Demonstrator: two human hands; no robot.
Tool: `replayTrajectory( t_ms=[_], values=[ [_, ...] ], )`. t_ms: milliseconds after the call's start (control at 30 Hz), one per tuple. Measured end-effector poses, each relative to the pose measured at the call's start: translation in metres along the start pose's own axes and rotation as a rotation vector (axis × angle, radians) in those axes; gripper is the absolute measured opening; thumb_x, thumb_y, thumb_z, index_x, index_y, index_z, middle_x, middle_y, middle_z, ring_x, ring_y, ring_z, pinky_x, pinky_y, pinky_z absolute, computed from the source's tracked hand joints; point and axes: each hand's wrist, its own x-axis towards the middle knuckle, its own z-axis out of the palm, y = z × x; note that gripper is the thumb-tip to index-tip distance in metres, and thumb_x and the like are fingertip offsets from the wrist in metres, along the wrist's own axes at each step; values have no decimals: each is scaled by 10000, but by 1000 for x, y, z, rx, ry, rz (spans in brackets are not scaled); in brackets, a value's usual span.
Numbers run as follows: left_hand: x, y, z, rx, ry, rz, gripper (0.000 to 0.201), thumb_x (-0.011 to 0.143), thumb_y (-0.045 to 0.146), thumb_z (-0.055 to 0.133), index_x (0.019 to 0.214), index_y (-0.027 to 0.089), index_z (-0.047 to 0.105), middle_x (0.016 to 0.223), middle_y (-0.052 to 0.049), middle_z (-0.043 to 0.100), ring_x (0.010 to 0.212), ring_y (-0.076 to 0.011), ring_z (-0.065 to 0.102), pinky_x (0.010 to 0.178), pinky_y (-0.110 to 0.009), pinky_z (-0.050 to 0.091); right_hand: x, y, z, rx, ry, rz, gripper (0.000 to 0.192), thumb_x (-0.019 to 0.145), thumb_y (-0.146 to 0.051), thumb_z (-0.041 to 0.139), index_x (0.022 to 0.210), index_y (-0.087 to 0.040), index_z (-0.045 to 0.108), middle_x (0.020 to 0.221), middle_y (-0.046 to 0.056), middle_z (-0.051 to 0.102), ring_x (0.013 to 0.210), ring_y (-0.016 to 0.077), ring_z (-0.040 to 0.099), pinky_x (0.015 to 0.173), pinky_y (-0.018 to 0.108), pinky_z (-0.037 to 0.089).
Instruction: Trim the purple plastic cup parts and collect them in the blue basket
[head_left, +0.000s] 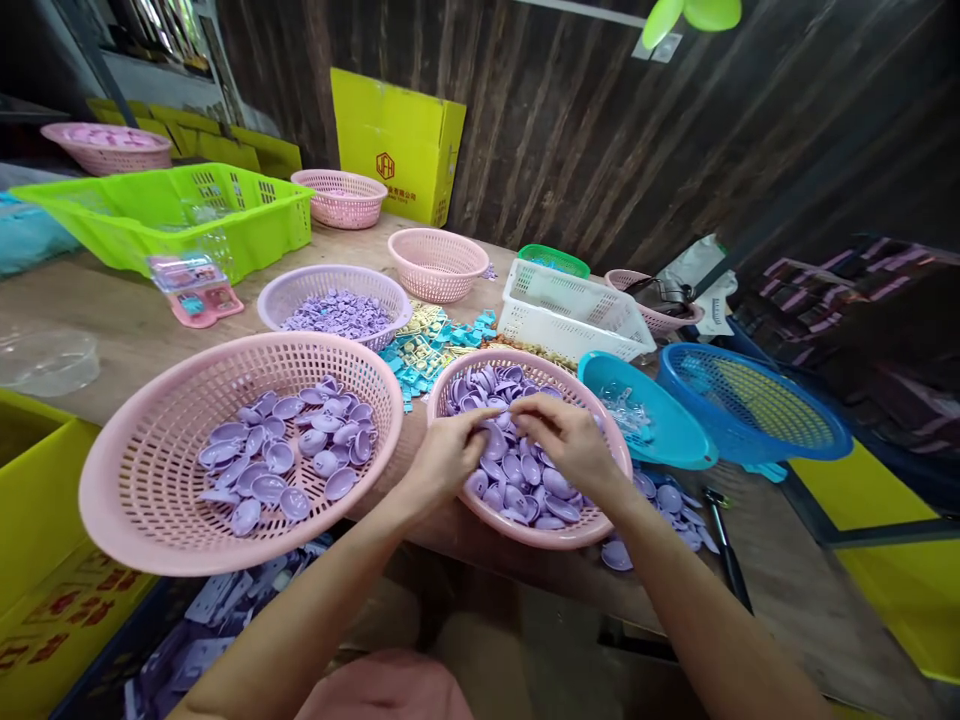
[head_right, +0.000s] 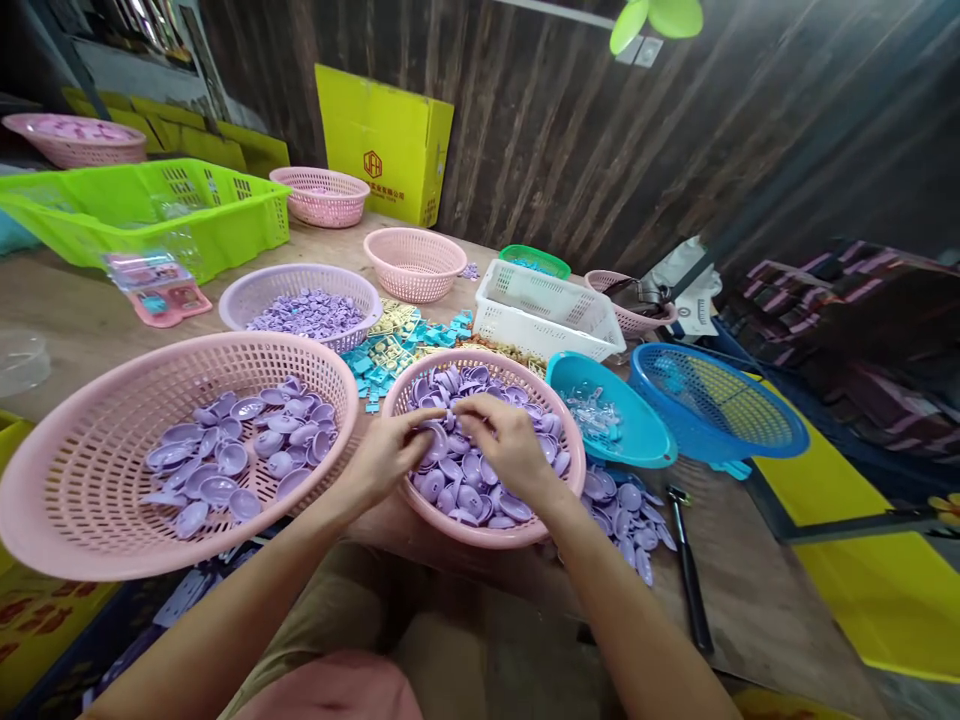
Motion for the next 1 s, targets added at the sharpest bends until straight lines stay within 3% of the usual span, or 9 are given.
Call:
replayTrajectory(
  t_ms=[100, 233, 300, 400, 500, 600, 700, 833, 1000],
  values=[
    [-3, -9, -16, -123, 161, -91, 278, 772, 195, 415, 971, 122, 596, 528, 40, 498, 450, -79, 434, 447, -175, 339, -3, 22, -1, -173, -64, 212, 161, 776, -145, 468, 869, -145, 599, 830, 43, 627, 771, 155, 571, 700, 270, 415],
    [-7, -17, -23, -239, 244, -118, 183, 777, 270, 435, 839, 138, 546, 506, 58, 464, 427, -71, 428, 412, -165, 322, -18, 36, 17, -434, -482, 248, 254, 699, -94, 531, 933, -146, 614, 938, 84, 602, 814, 187, 582, 687, 265, 395],
    [-7, -19, -20, -339, 218, -150, 179, 772, 322, 444, 803, 152, 491, 491, 67, 460, 400, -74, 441, 395, -169, 336, -24, 35, 26, -513, -578, 238, 312, 693, -44, 499, 972, -138, 602, 954, 100, 591, 815, 187, 583, 658, 251, 380],
    [-5, -21, -15, -522, 154, -209, 214, 751, 370, 468, 795, 163, 436, 481, 68, 477, 401, -99, 497, 410, -193, 396, -25, 33, 30, -543, -574, 245, 361, 694, 45, 391, 917, -134, 611, 864, 86, 603, 793, 166, 570, 646, 233, 358],
    [0, -23, -14, -537, 184, -216, 195, 743, 298, 459, 878, 157, 459, 502, 63, 499, 401, -106, 510, 395, -193, 390, -15, 33, 28, -510, -436, 264, 319, 747, 7, 374, 837, -158, 632, 840, 68, 586, 818, 162, 539, 672, 235, 359],
    [8, -23, -11, -222, 275, -148, 248, 749, 150, 366, 918, 158, 546, 634, 17, 553, 433, -93, 507, 426, -204, 398, 3, 31, 35, -538, -264, 238, 258, 826, -110, 378, 836, -166, 630, 902, 78, 552, 896, 176, 493, 735, 257, 371],
    [21, -22, -4, 324, 288, -42, 319, 738, 46, 330, 815, 152, 621, 905, -70, 571, 710, -136, 577, 666, -264, 456, 22, 25, 51, -595, -229, 218, 206, 844, -244, 427, 897, -175, 614, 985, 90, 530, 951, 195, 467, 764, 274, 391],
    [37, -26, 5, 785, 79, -4, 317, 769, 28, 328, 861, 119, 617, 1076, -136, 517, 980, -214, 514, 823, -337, 416, 39, 20, 66, -671, -246, 258, 239, 846, -232, 403, 931, -161, 615, 1031, 120, 532, 1005, 224, 459, 742, 287, 422],
    [48, -35, 6, 950, -149, 108, 304, 788, 36, 315, 765, 113, 607, 968, -135, 557, 926, -221, 516, 828, -326, 404, 40, 20, 67, -699, -202, 267, 258, 831, -154, 380, 915, -143, 624, 985, 120, 557, 964, 219, 481, 733, 302, 443]
  ],
)
